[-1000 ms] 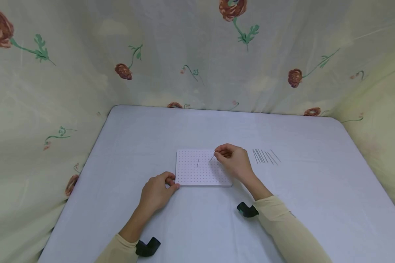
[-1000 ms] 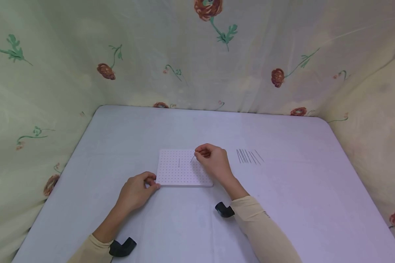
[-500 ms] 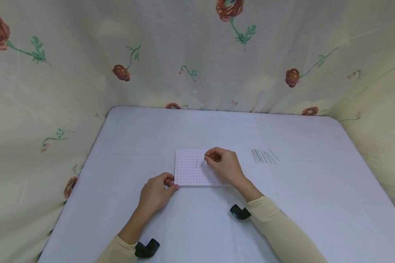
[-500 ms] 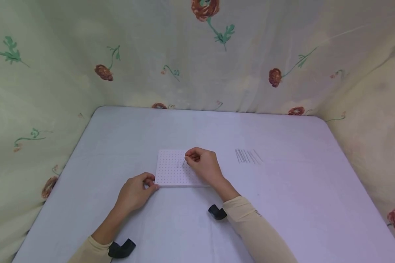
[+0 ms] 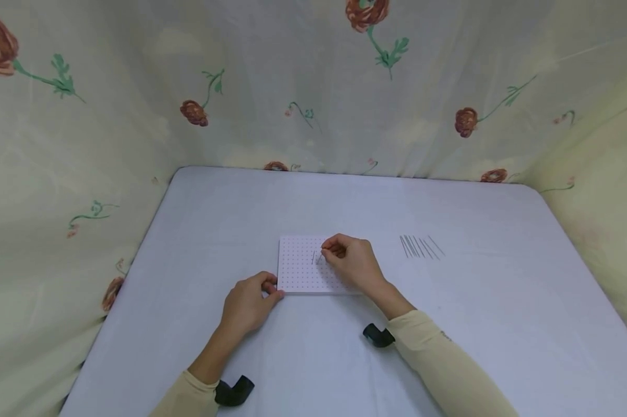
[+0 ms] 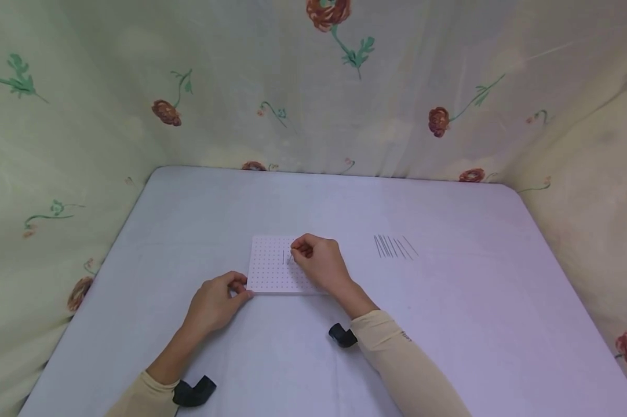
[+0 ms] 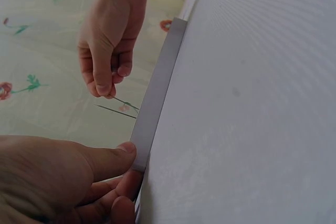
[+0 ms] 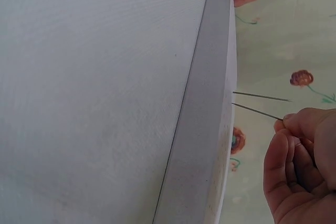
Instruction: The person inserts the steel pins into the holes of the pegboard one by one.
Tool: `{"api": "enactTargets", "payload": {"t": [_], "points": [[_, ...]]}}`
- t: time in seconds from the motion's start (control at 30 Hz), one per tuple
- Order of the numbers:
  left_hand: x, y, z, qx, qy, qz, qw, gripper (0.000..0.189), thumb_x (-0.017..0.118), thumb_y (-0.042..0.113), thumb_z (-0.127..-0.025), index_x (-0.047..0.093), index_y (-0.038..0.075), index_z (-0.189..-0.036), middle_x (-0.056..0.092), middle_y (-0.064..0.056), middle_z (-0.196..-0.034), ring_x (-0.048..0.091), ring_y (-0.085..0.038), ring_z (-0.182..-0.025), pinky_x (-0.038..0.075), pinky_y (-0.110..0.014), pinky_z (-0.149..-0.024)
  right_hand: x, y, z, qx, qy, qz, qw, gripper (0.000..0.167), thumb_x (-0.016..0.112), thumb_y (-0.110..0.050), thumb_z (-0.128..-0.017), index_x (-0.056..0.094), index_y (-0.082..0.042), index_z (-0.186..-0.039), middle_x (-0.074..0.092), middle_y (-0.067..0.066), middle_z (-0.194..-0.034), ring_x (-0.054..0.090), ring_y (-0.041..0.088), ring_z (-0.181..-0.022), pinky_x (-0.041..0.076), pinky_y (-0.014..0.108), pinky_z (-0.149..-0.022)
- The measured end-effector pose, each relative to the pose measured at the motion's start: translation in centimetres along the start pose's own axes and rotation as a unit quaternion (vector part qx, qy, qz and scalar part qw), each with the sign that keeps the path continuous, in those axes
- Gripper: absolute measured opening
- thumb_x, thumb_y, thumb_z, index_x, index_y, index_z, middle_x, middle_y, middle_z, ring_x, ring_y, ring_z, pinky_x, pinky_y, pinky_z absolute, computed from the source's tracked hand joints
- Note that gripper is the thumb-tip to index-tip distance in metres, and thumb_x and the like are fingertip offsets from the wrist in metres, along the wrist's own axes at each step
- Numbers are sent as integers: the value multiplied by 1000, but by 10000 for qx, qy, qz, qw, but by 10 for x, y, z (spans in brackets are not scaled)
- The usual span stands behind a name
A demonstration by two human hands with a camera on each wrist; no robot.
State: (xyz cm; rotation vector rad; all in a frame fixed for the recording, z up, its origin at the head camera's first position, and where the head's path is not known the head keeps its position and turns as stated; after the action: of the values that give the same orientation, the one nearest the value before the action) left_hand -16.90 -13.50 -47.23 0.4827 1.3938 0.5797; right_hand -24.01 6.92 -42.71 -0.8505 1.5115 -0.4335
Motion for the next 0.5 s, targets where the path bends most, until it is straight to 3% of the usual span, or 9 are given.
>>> {"api": "enactTargets", "payload": {"t": [0.5], "points": [[1,0,1,-33,-43,63,10000,31,78,23,-91,71,6,-117,71,0,-86,52,-14,-65,39,-27,-57,9,-5,1,-94,-167,273,9994,4,73,-12,-93,75,-8,-94,75,3,-84,65,12,-74,55,26,-70]]}}
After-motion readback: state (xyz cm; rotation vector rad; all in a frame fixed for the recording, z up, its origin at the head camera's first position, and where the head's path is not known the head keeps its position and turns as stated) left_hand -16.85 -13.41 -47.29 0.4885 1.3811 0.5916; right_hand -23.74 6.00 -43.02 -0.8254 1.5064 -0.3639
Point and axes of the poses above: each hand's wrist, its own z-axis away from the middle knuckle, its own x-axis out of the palm, y = z × x, the point moved 10 cm from there along -z, towards the middle knuckle
